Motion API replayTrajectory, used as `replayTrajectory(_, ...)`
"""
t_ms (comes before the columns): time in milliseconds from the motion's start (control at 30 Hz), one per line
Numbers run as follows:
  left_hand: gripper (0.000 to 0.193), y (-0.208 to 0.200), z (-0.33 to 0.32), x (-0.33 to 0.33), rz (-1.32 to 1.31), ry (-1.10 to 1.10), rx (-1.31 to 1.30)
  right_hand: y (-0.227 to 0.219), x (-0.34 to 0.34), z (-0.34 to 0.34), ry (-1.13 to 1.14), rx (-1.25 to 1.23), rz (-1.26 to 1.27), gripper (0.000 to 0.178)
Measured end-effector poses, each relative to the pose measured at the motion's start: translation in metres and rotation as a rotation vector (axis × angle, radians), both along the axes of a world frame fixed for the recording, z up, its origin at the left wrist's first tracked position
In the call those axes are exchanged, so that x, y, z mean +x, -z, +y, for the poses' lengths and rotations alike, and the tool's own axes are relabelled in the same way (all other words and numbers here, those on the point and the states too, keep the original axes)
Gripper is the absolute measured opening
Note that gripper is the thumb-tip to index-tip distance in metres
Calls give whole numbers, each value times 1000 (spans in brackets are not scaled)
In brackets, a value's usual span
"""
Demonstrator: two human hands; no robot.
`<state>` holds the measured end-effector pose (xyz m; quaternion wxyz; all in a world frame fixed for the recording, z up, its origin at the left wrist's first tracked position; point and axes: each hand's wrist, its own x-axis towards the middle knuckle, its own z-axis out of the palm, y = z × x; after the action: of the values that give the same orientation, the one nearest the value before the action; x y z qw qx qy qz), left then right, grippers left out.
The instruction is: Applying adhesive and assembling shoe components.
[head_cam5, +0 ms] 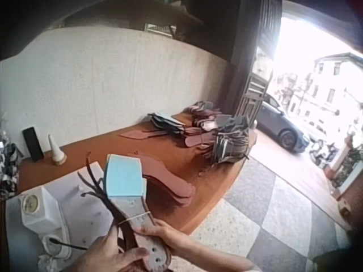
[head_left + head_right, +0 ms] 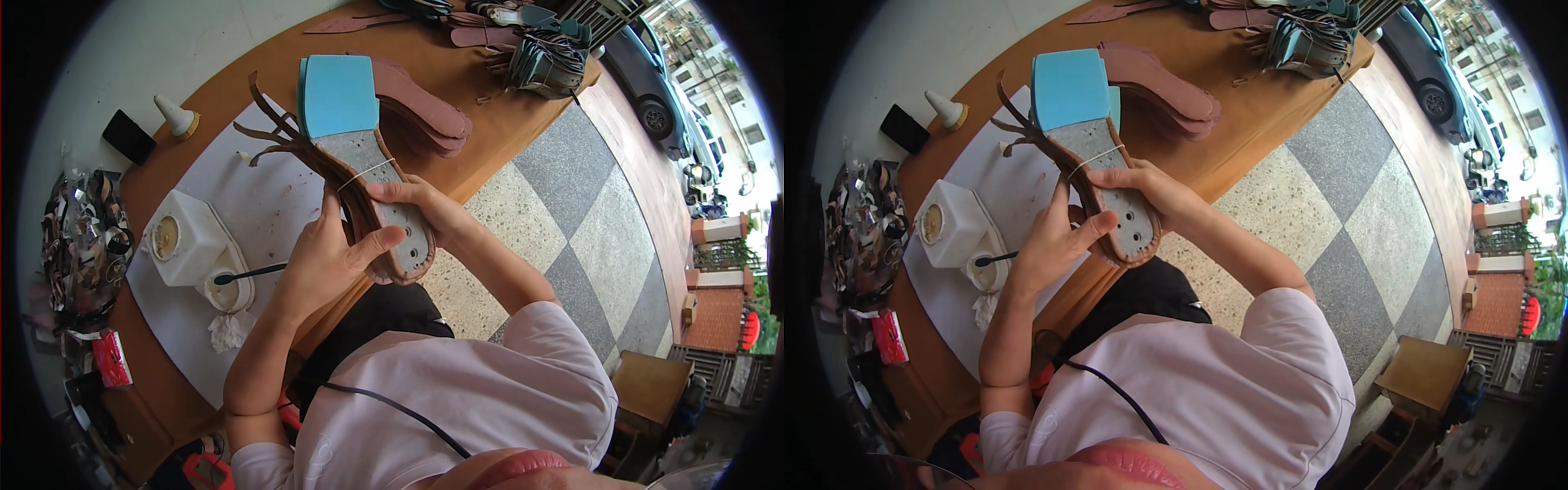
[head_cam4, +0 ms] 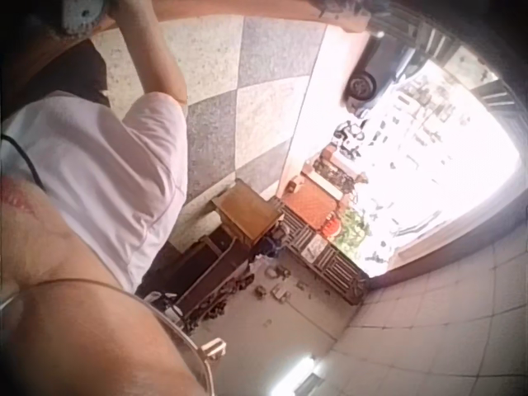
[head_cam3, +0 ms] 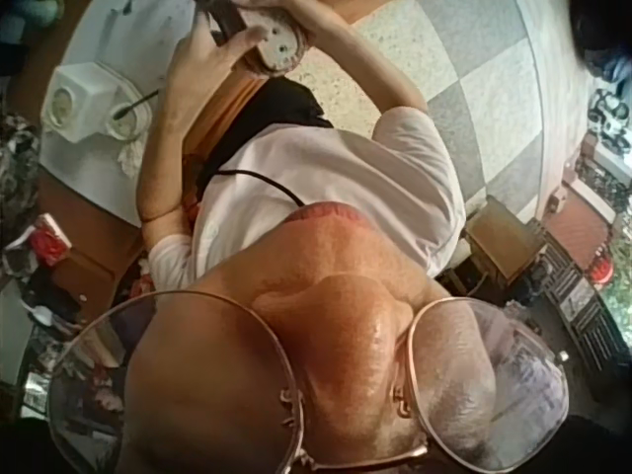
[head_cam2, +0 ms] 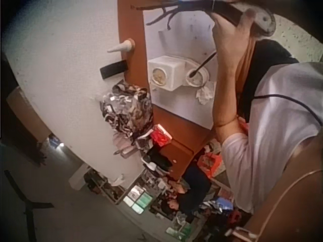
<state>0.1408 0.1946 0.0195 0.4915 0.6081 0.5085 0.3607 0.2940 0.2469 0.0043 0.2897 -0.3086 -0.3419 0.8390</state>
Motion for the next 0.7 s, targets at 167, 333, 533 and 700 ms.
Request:
replayTrajectory(167, 60, -8, -14, -30, -132, 23, 16, -19, 11, 21, -10, -157, -12, 44)
replayTrajectory(333, 44, 8, -65, -61, -204, -351, 11, -51, 24, 87, 33, 104, 43, 29)
replayTrajectory(533, 32, 24, -126, -75, -185, -668, -27, -76, 47, 233, 117, 660, -589, 41)
replayTrajectory(700, 26, 41, -147, -68, -101, -944, -56, -14, 86, 352, 247, 955, -751, 38)
